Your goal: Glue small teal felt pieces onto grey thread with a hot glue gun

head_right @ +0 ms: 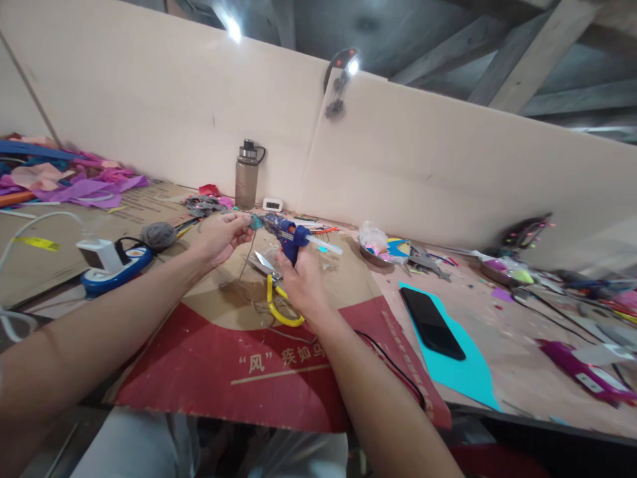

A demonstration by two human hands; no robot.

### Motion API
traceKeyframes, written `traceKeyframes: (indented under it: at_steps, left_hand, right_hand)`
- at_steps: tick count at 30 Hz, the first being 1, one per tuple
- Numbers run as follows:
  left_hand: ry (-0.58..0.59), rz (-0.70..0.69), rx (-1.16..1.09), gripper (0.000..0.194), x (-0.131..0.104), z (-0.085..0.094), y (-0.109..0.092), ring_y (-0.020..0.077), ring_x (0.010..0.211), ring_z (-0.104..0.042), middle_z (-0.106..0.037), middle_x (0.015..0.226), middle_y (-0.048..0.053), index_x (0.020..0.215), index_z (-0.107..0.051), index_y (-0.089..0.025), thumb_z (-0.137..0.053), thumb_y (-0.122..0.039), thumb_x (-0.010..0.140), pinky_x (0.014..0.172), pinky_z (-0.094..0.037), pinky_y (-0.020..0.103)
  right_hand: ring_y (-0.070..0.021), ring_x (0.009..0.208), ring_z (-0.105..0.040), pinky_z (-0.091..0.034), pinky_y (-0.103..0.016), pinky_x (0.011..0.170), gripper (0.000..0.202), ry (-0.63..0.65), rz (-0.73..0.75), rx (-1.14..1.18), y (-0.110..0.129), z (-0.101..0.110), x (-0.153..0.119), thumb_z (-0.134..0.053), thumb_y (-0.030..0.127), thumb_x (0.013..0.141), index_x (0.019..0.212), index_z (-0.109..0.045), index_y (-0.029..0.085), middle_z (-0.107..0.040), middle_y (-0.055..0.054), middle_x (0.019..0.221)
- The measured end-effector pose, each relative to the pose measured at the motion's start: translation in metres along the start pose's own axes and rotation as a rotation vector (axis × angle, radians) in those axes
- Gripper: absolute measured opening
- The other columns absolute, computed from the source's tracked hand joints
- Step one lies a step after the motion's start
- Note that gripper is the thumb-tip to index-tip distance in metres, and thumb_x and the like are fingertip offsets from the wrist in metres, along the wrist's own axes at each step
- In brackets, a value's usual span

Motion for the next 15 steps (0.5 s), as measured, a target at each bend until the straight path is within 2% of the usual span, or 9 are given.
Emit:
traceKeyframes:
  at_steps: [3, 6, 9, 12, 15]
  left_hand:
    - [-0.034, 0.027, -0.025, 0.007, 0.002, 0.003, 0.001, 0.0053, 0.052, -0.053, -0.059, 0.061, 0.001, 0.069, -0.061, -0.012, -0.067, -0.016, 0.069, 0.051, -0.045, 0.016]
    - [-0.043, 0.055, -0.067, 0.006, 0.005, 0.007, 0.003, 0.0047, 0.051, -0.054, -0.06, 0.061, 0.0, 0.07, -0.061, -0.012, -0.066, -0.015, 0.071, 0.051, -0.046, 0.015]
    - [-0.06, 0.073, -0.089, 0.005, 0.006, 0.009, 0.004, 0.0042, 0.05, -0.054, -0.06, 0.06, 0.0, 0.074, -0.062, -0.011, -0.066, -0.013, 0.072, 0.052, -0.047, 0.015]
    - [-0.046, 0.075, -0.101, 0.005, 0.005, 0.008, 0.003, 0.0043, 0.051, -0.055, -0.061, 0.061, 0.001, 0.077, -0.063, -0.01, -0.065, -0.012, 0.074, 0.052, -0.048, 0.015]
    - [-0.027, 0.071, -0.109, 0.004, 0.005, 0.007, 0.003, 0.0049, 0.052, -0.056, -0.062, 0.063, 0.001, 0.079, -0.063, -0.01, -0.064, -0.01, 0.075, 0.053, -0.049, 0.015]
  right_hand:
    - [-0.016, 0.062, -0.054, -0.046, -0.031, 0.06, 0.022, 0.048, -0.05, 0.125, -0.001, 0.0, -0.001, -0.051, 0.041, 0.082, 0.085, -0.059, 0.021, -0.06, -0.003, 0.074]
    - [-0.0132, 0.059, -0.054, -0.047, -0.029, 0.059, 0.023, 0.086, -0.12, 0.359, -0.005, -0.001, 0.001, -0.051, 0.043, 0.081, 0.087, -0.06, 0.022, -0.059, 0.0, 0.07]
    - [-0.0104, 0.059, -0.054, -0.047, -0.026, 0.058, 0.023, 0.013, -0.194, 0.54, -0.018, 0.006, 0.009, -0.056, 0.041, 0.077, 0.089, -0.058, 0.021, -0.061, 0.001, 0.076]
    - [-0.0084, 0.054, -0.051, -0.045, -0.024, 0.054, 0.023, -0.137, -0.289, 0.576, -0.039, 0.02, 0.02, -0.063, 0.035, 0.069, 0.084, -0.054, 0.02, -0.059, 0.002, 0.071]
    - [-0.0074, 0.047, -0.046, -0.041, -0.022, 0.048, 0.023, -0.136, -0.46, 0.439, -0.062, 0.029, 0.028, -0.067, 0.029, 0.063, 0.077, -0.051, 0.019, -0.054, 0.004, 0.06]
Point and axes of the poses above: each hand's wrist, its own x-axis towards the middle knuckle, its own z-axis out of the back of the hand, y = z × x, the point moved 4 cm from there along x, towards the middle knuckle
